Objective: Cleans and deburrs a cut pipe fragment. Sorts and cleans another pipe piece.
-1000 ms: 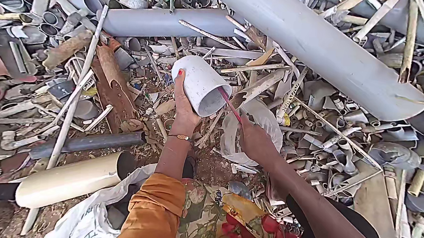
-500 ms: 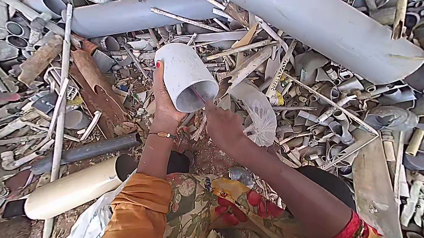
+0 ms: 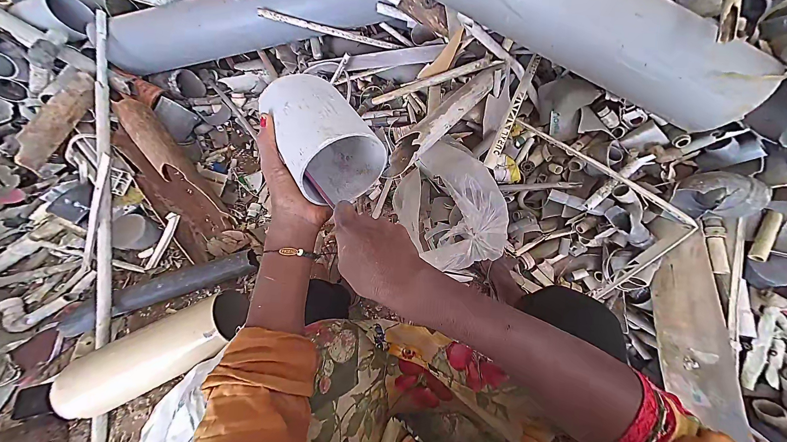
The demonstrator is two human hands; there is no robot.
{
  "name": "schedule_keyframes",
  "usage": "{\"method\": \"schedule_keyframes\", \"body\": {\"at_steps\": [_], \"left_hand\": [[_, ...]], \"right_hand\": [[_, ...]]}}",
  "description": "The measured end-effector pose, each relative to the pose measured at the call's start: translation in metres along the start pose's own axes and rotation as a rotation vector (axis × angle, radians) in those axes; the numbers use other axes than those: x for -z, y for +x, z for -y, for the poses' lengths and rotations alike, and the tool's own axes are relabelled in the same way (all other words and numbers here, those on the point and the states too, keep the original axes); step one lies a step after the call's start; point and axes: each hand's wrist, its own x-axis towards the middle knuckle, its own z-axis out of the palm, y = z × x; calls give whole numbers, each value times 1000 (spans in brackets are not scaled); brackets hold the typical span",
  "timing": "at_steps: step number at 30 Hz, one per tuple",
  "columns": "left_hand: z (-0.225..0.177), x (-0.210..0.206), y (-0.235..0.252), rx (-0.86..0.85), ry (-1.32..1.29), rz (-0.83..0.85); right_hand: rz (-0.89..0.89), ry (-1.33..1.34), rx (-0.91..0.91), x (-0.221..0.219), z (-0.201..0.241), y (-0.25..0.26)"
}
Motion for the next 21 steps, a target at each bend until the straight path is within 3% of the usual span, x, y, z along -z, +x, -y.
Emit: {"method": "schedule_keyframes", "body": {"at_steps": [4,7,9,13,17,21], "left_hand": [[-3,6,-4,39,-25,34],[-4,4,-5,-57,24,59],[-9,6,-3,-27,5,14],[-12,11,-3,31,14,-22],[-14,13,3,-15,-18,-13],[-13,13,6,30,-15,-39]], "right_hand": [[-121,-25,-47,-1,-13,18],[-37,-5,15,-2,3,7],[-16,-26,27,-8,3,3],[-135,-108,-29,-9,-13,24],[-56,-99,4,-13,-2,15],[-230,-215,-21,-15,-18,27]]}}
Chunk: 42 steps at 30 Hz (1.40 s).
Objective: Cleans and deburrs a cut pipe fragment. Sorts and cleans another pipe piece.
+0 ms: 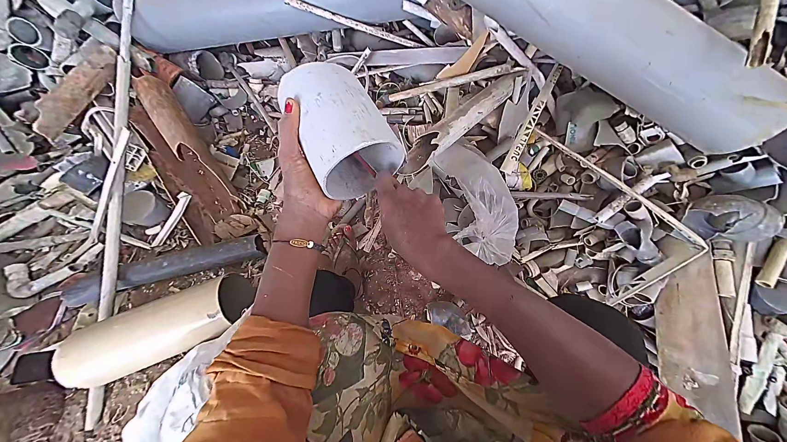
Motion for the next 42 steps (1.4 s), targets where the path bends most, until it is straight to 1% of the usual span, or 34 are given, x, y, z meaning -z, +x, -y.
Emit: {"method": "schedule_keyframes", "body": {"at_steps": [1,4,5,7,9,10,11,13,14,15,16,17,19,20,21,24,25,28,29,32,36,37,40,42], "left_hand": [[2,-2,3,2,-25,6],[4,-6,6,14,-81,-3],[4,-6,6,23,-81,-18],[7,-6,3,36,-79,-55],[9,-10,5,30,-39,-64],[10,-13,5,30,-41,-54],[10,-15,5,28,-51,-41],[9,-13,8,14,-59,-38],[8,-11,10,4,-33,-48],[6,-8,12,-3,5,-62],[5,-4,12,-1,40,-79],[4,-2,10,4,73,-88],[6,-7,7,21,92,-76],[10,-11,5,25,85,-62],[12,-15,2,27,79,-56],[13,-16,5,16,57,-85],[11,-15,5,20,40,-97],[11,-12,4,34,23,-84],[11,-15,4,37,19,-73],[8,-18,2,27,13,-54],[12,-17,-1,43,31,-52],[12,-19,0,43,30,-48],[9,-20,1,38,0,-33],[11,-15,-2,48,8,-69]], "right_hand": [[7,-7,-8,1,2,1],[172,21,-13,7,15,-13],[188,12,-8,7,15,-16],[94,-42,-9,3,3,-13],[-11,-80,-20,8,-8,-9],[-7,-80,-28,12,-7,-11],[43,-87,-39,16,-2,-16],[204,-104,-53,22,12,-32],[280,-114,-58,26,16,-41],[315,-118,-63,28,16,-46],[307,-121,-75,26,12,-45],[260,-130,-81,22,5,-41],[112,-119,-66,13,-8,-29],[89,-88,-61,11,-9,-25],[121,-57,-63,12,-7,-25],[289,4,-43,14,3,-40],[303,5,-49,13,0,-41],[224,-11,-96,8,-17,-27],[220,-8,-89,10,-18,-26],[293,-8,-46,14,-11,-39],[186,-36,-105,9,-24,-30],[188,-34,-97,10,-22,-31],[268,-37,-56,12,-10,-43],[217,-60,-80,7,-15,-37]]}}
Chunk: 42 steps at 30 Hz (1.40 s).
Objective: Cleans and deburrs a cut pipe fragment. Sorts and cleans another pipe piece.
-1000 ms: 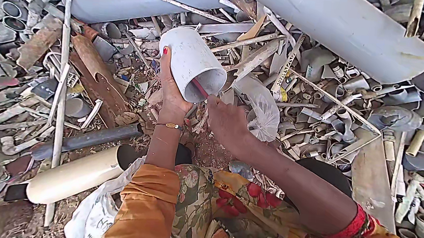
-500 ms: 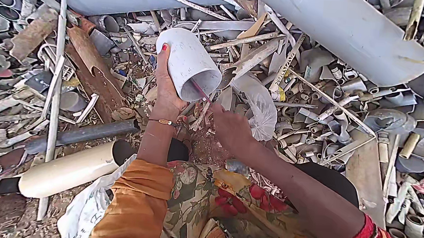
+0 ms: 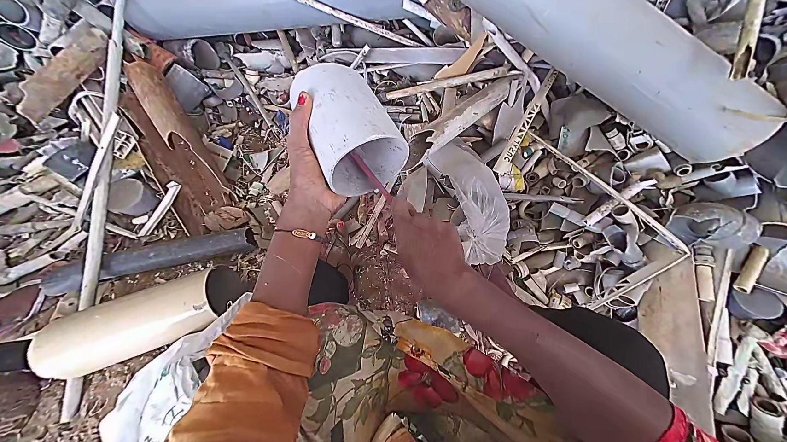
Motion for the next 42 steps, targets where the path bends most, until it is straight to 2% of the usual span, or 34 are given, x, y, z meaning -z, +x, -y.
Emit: {"method": "schedule_keyframes", "body": {"at_steps": [2,6,10,14,18,20,22,24,29,32,34,37,39,41,42], "left_hand": [[1,-2,1,-4,35,1],[-3,-4,-2,4,29,44],[-1,-2,-9,37,103,57],[-4,0,-4,45,55,56],[-2,5,-1,77,-39,122],[2,1,1,73,-113,153],[8,-1,2,-22,-175,170],[11,-3,3,-66,-235,190],[10,-12,-2,-8,-249,219],[8,-21,-4,-120,-105,196],[5,-15,-1,-208,76,84],[5,7,14,-440,465,-73],[2,10,17,-617,731,-199],[2,14,17,-726,847,-291],[1,15,14,-726,845,-300]], "right_hand": [[-54,-3,-26,3,-2,7],[10,-39,-10,1,10,-5],[-81,-32,-13,3,-2,7],[113,61,77,6,9,-19],[-45,135,17,-1,1,-5],[-33,260,66,7,8,-4],[13,365,173,10,20,-12],[33,393,207,12,22,-18],[-133,324,80,20,0,-7],[-39,308,141,20,9,-11],[83,279,143,23,10,-18],[126,197,0,40,-19,-13],[16,206,-142,50,-53,-2],[-252,301,-238,57,-86,8],[-414,403,-245,63,-98,12]]}}
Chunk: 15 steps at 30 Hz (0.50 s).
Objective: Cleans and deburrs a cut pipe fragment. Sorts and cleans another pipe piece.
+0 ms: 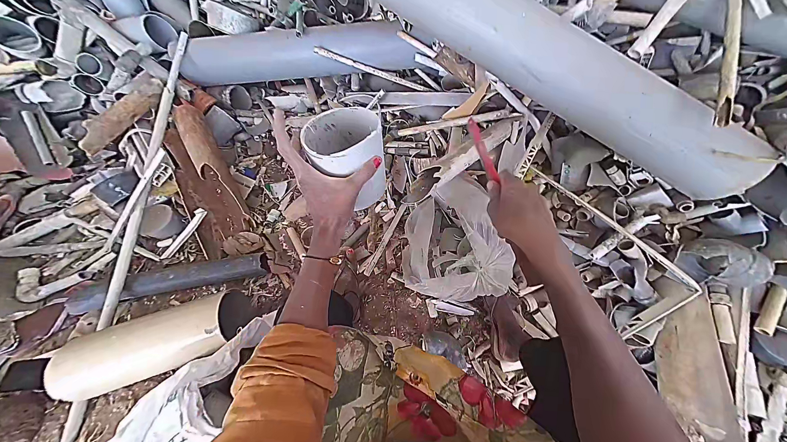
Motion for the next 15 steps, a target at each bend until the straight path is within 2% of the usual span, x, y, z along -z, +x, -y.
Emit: {"method": "schedule_keyframes", "body": {"at_steps": [3,5,6,7,9,10,11,12,15], "left_hand": [[-13,3,-2,77,-62,7],[-17,1,-3,85,-113,19],[-18,1,-4,79,-132,28],[-20,-1,-5,77,-158,36],[-23,-6,-7,102,-197,36],[-24,-6,-6,120,-211,25],[-25,-5,-3,142,-226,11],[-23,-4,-2,160,-244,-18],[-18,-2,4,210,-323,-80]], "right_hand": [[-399,631,132,12,-5,10],[-529,993,190,2,11,3],[-498,1062,193,-12,19,-5],[-347,1039,158,-29,25,-17],[204,812,70,-54,34,-31],[379,752,32,-61,39,-29],[403,771,2,-63,44,-26],[335,858,-17,-59,46,-23],[-100,1221,-108,-42,45,-14]]}}
